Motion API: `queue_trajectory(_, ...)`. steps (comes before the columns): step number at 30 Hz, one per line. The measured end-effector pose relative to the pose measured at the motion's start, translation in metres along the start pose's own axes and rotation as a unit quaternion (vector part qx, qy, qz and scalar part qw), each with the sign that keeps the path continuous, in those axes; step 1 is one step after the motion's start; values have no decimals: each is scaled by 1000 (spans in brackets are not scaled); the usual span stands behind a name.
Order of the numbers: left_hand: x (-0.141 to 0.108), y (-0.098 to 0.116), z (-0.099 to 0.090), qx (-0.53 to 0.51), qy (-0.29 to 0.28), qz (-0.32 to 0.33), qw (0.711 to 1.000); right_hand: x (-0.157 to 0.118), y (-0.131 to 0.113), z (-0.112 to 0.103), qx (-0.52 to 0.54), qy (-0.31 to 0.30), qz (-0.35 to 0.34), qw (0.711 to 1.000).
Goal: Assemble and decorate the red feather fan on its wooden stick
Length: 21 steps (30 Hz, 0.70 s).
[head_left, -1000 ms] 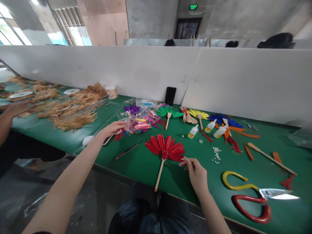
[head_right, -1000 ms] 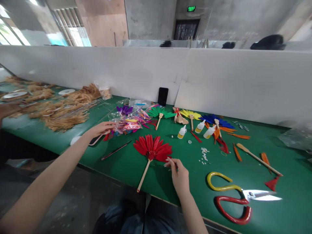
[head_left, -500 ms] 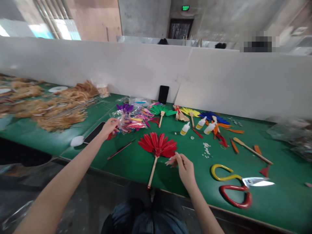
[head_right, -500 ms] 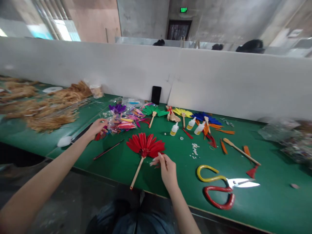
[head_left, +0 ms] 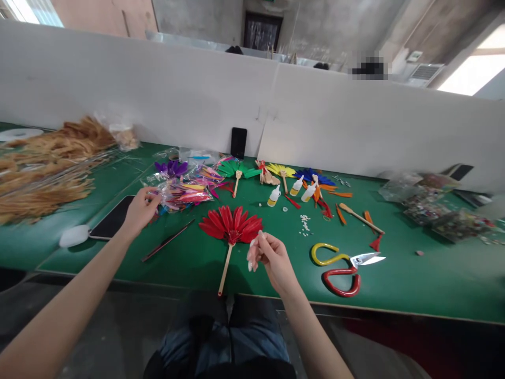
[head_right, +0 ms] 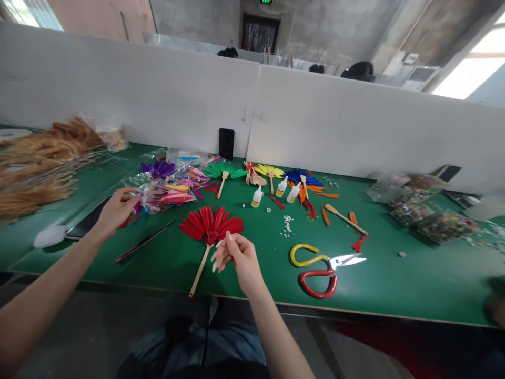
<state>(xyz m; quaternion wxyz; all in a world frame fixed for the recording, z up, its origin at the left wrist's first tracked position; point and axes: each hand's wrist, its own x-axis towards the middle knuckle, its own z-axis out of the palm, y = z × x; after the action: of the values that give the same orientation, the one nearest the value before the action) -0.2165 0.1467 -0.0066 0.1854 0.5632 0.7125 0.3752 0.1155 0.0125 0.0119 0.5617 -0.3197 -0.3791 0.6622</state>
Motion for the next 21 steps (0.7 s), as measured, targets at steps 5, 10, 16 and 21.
queue_trajectory(5,-5,7,-4,-3,3,21,1000,1,0,0,-7,7,8,1000)
queue_trajectory(10,-12,15,-13,36,50,56,997,2,0,0,-12,10,49,999)
queue_trajectory(16,-51,47,-13,13,77,145,986,6,-3,-3,65,-35,132,988)
queue_trajectory(21,-122,99,14,-18,-73,340,937,5,-9,4,181,-85,176,964)
